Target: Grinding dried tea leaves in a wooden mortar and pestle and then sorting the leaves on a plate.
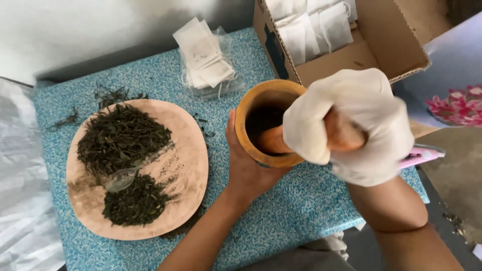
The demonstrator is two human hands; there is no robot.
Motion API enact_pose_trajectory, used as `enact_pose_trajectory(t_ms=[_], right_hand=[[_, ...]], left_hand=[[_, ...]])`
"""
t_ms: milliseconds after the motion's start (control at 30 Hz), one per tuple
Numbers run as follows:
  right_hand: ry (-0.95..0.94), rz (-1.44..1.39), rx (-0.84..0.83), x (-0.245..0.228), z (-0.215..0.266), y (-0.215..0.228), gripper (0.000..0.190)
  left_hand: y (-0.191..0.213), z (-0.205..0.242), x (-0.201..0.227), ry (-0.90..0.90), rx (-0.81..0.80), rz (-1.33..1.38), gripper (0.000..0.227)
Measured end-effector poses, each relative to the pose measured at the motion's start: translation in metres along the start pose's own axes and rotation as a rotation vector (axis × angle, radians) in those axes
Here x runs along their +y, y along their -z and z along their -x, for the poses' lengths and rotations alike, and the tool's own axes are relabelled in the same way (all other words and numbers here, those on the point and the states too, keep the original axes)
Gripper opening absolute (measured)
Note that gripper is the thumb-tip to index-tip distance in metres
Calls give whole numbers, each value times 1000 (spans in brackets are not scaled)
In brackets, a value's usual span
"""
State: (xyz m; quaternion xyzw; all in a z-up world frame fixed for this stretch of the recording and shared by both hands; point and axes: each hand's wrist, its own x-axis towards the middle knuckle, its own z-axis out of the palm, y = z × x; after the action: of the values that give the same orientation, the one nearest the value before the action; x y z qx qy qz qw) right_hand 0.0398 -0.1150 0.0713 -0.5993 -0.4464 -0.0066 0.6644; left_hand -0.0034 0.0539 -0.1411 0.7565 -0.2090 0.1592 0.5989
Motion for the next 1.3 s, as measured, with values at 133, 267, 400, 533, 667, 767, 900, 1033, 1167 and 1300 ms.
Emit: enact_pose_trajectory(t_ms=[133, 267, 400, 533, 667, 767, 900, 1033, 1167, 1300], right_hand=[[-324, 284, 186, -22, -15, -32, 35], [-178, 557, 291, -12, -5, -41, 27], [58, 475, 288, 20, 7, -29, 25], [184, 64, 225, 42, 11, -15, 25], [-76, -53, -310, 23, 18, 63, 41], [-249, -138, -413, -9, -6, 75, 43], [-407, 81, -130, -31, 17, 32, 28], [-241, 480, 427, 5, 6, -21, 26], [520, 539, 778, 126, 54, -16, 35], [336, 176, 204, 64, 36, 58, 31]], left_hand=[[2, 4, -2, 68, -37, 33, 144], [4, 3, 2, 129, -35, 58, 144], [1, -4, 2, 74, -15, 85, 141], [-1, -3, -2, 44, 23, -21, 146], [3, -2, -3, 46, -17, -32, 144], [3, 1, -9, 25, -27, 12, 145], [5, -1, -7, 54, -43, -82, 148], [2, -5, -7, 42, -57, -117, 147], [1, -9, -14, 21, -22, -65, 150], [7, -14, -3, 113, -43, -69, 152]])
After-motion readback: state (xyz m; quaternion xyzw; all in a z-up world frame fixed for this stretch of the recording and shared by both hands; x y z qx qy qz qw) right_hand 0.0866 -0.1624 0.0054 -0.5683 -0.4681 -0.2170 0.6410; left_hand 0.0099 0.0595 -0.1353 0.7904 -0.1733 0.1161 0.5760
